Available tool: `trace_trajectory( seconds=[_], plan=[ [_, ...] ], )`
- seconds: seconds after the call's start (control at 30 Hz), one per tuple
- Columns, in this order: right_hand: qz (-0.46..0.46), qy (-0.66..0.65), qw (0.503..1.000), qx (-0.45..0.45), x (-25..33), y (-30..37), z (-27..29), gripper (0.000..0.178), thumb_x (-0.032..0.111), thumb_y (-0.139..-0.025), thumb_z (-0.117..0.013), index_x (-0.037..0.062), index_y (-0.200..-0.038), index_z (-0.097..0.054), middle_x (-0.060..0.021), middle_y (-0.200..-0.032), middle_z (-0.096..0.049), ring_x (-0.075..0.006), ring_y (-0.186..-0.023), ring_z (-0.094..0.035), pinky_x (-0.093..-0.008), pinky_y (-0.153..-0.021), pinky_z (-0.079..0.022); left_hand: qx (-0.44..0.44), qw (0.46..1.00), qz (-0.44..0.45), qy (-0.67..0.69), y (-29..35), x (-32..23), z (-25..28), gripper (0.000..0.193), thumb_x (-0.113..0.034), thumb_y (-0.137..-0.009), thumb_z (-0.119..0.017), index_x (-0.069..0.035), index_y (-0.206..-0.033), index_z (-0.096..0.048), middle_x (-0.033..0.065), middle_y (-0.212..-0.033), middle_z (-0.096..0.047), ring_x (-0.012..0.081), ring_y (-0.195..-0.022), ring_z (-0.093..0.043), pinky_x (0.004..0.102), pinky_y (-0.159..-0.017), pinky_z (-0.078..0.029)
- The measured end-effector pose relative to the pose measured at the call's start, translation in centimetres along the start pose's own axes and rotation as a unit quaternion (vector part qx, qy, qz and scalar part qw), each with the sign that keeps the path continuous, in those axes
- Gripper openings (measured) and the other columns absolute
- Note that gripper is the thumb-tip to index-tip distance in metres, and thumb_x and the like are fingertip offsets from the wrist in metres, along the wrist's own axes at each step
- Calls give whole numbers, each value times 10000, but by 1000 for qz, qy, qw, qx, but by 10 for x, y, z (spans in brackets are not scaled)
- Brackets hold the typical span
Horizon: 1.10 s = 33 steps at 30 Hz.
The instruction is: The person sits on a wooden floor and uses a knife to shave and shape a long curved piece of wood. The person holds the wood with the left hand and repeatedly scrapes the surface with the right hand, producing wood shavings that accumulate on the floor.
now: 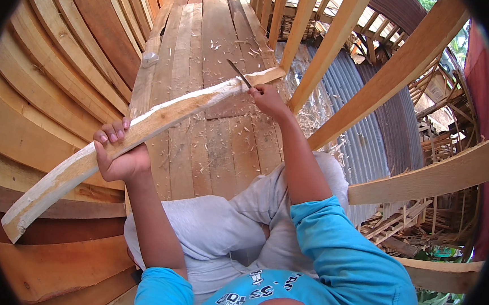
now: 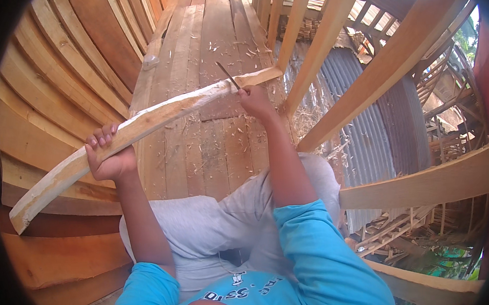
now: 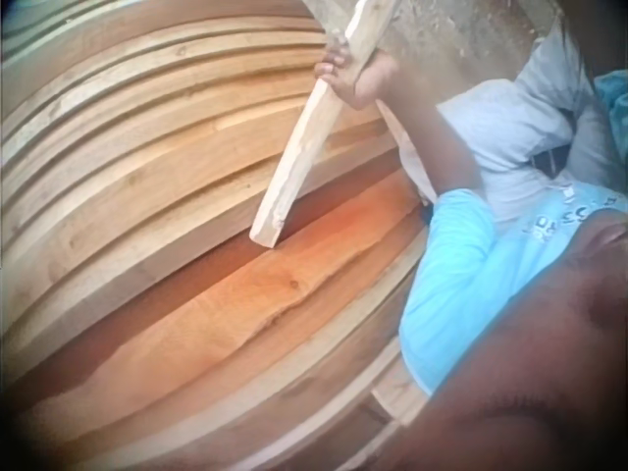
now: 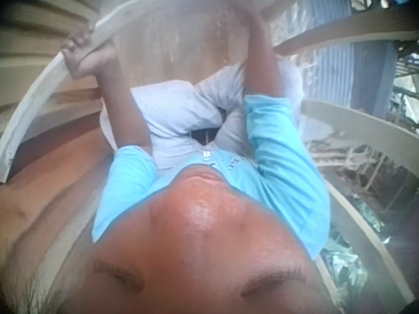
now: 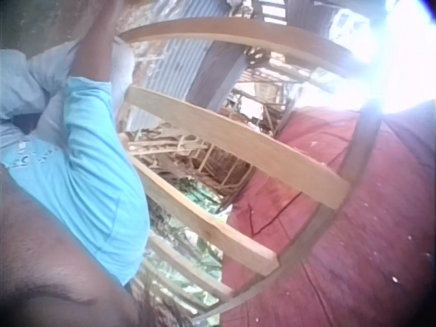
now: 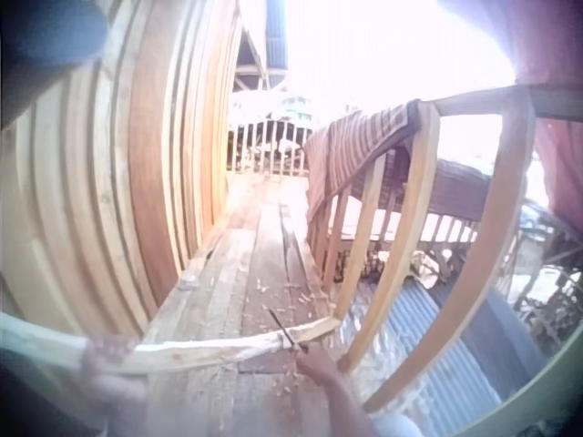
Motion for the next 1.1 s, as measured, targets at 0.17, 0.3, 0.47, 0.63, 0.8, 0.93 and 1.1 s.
trace_trajectory(
  seconds=[0.17,0.3,0.47,0.63,0.8,0.93,1.1],
  plan=[
    [50,131,989,48,100,48,55,303,265,-870,-686,32,-1062,-717,-182,-933,-720,-300,-876,-697,-385,-793,-521,169,986,1,-14,-11,-17,11,118,-244,-827,-605,-166,-812,-518,-30,-722,-425,130,-712,-409,323,-774,-367],
    [92,148,984,42,99,43,69,274,233,-844,-718,41,-1037,-698,-141,-832,-707,-255,-777,-680,-364,-741,-514,265,964,13,-4,-21,-18,16,130,-243,-797,-583,-162,-897,-560,-17,-763,-463,140,-757,-478,346,-821,-378],
    [61,115,991,17,81,50,63,259,187,-865,-702,-8,-1026,-644,-114,-780,-672,-218,-716,-641,-347,-685,-499,301,950,49,-75,-21,-14,15,452,-222,-769,-594,-186,-1219,-618,-2,-895,-464,176,-922,-472,441,-1005,-359],
    [68,100,989,81,71,59,38,284,224,-923,-625,-28,-1049,-595,-177,-852,-671,-295,-803,-652,-396,-741,-496,274,956,84,-63,-17,-10,25,623,-160,-775,-583,-229,-1393,-560,-10,-921,-437,167,-949,-445,471,-1088,-310],
    [8,189,973,132,75,58,17,398,277,-978,-488,-99,-997,-617,-308,-945,-662,-436,-943,-647,-477,-830,-488,250,964,75,-45,-11,-1,29,257,-177,-789,-614,-238,-1038,-623,-36,-819,-430,143,-884,-452,445,-1079,-292],
    [-98,131,964,211,82,64,11,424,265,-989,-457,-119,-973,-635,-319,-933,-663,-440,-871,-661,-480,-769,-501,222,969,88,-67,-6,4,29,120,-192,-769,-626,-230,-863,-561,-48,-769,-420,138,-833,-452,400,-1043,-321],
    [-78,149,965,200,81,61,11,420,269,-993,-455,-113,-959,-627,-258,-799,-661,-376,-703,-668,-460,-648,-499,209,971,103,-47,-8,5,29,125,-191,-741,-650,-243,-808,-559,-63,-735,-395,121,-777,-418,333,-941,-351]
  ],
)
Point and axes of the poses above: each hand's wrist, its own y-axis away from the middle knuckle, its own z-axis out of the back of the hand, x = y × z, the point moved 3 cm from there along -y, towards the middle knuckle
